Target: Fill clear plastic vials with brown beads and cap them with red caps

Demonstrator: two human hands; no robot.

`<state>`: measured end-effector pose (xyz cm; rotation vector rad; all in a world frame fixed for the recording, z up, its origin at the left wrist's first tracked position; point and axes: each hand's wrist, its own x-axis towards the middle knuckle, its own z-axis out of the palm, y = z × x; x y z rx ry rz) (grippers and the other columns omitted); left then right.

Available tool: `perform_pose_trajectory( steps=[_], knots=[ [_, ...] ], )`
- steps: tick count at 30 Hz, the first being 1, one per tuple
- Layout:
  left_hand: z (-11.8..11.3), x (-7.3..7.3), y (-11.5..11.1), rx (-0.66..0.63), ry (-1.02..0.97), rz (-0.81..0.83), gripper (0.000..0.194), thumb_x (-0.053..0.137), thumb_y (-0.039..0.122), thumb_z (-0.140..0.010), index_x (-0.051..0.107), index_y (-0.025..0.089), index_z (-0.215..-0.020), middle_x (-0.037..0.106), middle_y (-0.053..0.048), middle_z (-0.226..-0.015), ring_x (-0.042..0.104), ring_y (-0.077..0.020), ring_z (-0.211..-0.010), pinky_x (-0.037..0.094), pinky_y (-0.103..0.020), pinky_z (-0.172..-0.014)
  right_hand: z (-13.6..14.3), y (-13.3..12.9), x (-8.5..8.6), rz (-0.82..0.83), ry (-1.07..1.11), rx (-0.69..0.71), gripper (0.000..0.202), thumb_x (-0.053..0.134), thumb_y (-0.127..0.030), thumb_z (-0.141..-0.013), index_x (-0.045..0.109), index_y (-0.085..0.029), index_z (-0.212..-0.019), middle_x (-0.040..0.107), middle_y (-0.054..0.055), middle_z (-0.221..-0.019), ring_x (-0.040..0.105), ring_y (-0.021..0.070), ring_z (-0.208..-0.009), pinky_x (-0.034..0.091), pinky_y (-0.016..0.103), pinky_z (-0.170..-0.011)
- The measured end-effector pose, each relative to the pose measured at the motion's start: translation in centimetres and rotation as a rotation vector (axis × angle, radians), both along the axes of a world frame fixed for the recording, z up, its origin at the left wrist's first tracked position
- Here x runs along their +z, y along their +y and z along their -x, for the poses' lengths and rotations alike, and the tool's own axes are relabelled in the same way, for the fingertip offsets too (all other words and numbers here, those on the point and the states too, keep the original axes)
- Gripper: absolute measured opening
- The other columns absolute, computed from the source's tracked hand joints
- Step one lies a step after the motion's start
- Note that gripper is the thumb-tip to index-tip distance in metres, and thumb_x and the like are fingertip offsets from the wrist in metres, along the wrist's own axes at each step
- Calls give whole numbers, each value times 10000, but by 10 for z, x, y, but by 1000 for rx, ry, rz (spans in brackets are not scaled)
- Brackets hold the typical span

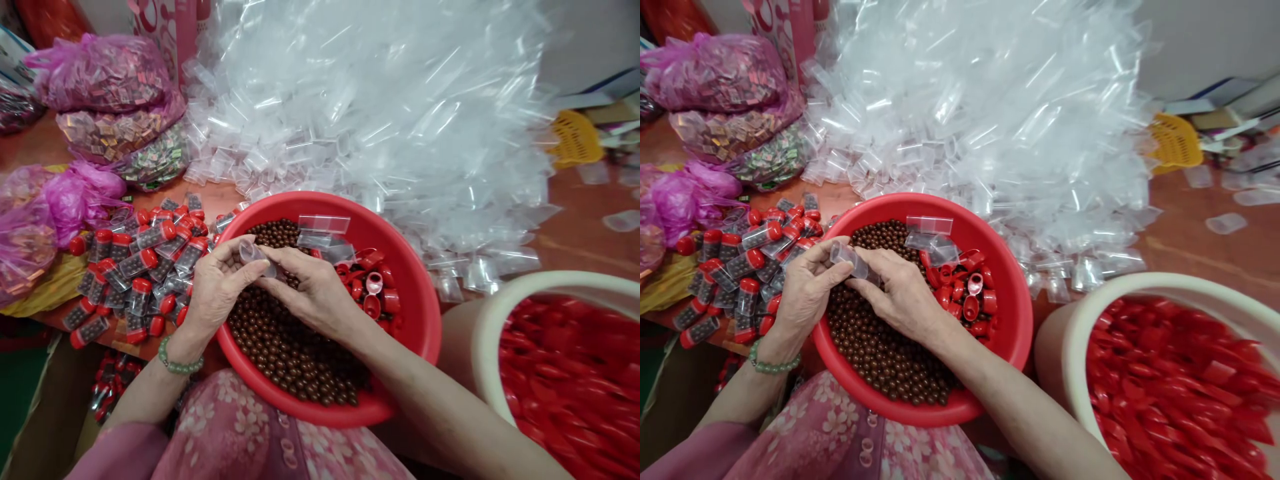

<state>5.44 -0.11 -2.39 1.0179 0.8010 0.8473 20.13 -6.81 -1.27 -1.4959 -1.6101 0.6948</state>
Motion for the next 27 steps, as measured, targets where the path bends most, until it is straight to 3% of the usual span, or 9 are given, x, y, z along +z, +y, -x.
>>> perform_pose_trajectory(
  steps=[4, 6, 10, 13, 16, 20, 24, 27],
  knots=[
    [5, 1, 2, -120, 40, -145, 439, 828, 324, -689, 701, 175, -1082, 732, -55, -1037, 686, -188, -925, 540, -346, -907, -13, 7, 6, 274, 234, 119, 332, 733, -398, -789, 734, -183, -1042, 746, 35, -953, 669, 204, -856, 521, 351, -808],
    [8, 3, 4, -156, 82, -275, 415, 803, 326, -724, 698, 172, -1095, 703, -77, -1141, 665, -207, -1029, 510, -352, -972, -16, 9, 7, 229, 208, 135, 318, 723, -409, -796, 735, -165, -1000, 721, 46, -925, 648, 192, -828, 508, 332, -775],
    [10, 6, 4, -139, 150, -460, 384, 731, 342, -808, 666, 189, -1154, 659, -87, -1207, 628, -212, -1103, 470, -345, -1024, -16, 10, 11, 11, -60, 150, 294, 626, -369, -893, 689, -158, -1089, 659, 70, -943, 610, 169, -818, 492, 302, -756],
    [13, 10, 3, -32, 155, -465, 369, 681, 383, -851, 640, 212, -1175, 659, -73, -1168, 641, -190, -1031, 497, -321, -967, -22, 11, 13, 3, -315, 177, 274, 585, -342, -920, 651, -166, -1120, 648, 94, -1017, 623, 191, -871, 499, 313, -779],
    [17, 15, 4, 114, 130, -466, 389, 641, 450, -872, 616, 235, -1195, 656, -59, -1130, 642, -174, -972, 514, -305, -922, -33, 17, 11, 110, -646, 158, 226, 543, -259, -926, 644, -152, -1099, 645, 116, -1025, 635, 211, -854, 499, 317, -733],
    [14, 13, 8, 45, 162, -452, 399, 696, 442, -831, 626, 201, -1140, 657, -63, -1093, 642, -177, -987, 508, -314, -951, -42, 35, 7, 196, -973, 145, 226, 467, -172, -931, 659, -131, -1043, 653, 131, -942, 641, 207, -775, 463, 304, -631],
    [6, 4, 12, 67, 149, -316, 364, 681, 426, -850, 594, 197, -1120, 680, -54, -1049, 664, -155, -936, 528, -299, -907, -39, 59, 2, 294, -1122, 202, 272, 435, -67, -886, 702, -114, -862, 674, 171, -835, 659, 234, -714, 431, 328, -562],
    [3, -1, 14, 81, 111, -300, 385, 691, 453, -837, 583, 199, -1106, 689, -51, -1074, 665, -154, -977, 519, -287, -918, -34, 68, -5, 348, -1091, 286, 286, 430, -40, -871, 711, -91, -873, 691, 193, -879, 683, 250, -761, 466, 337, -618]
  ],
)
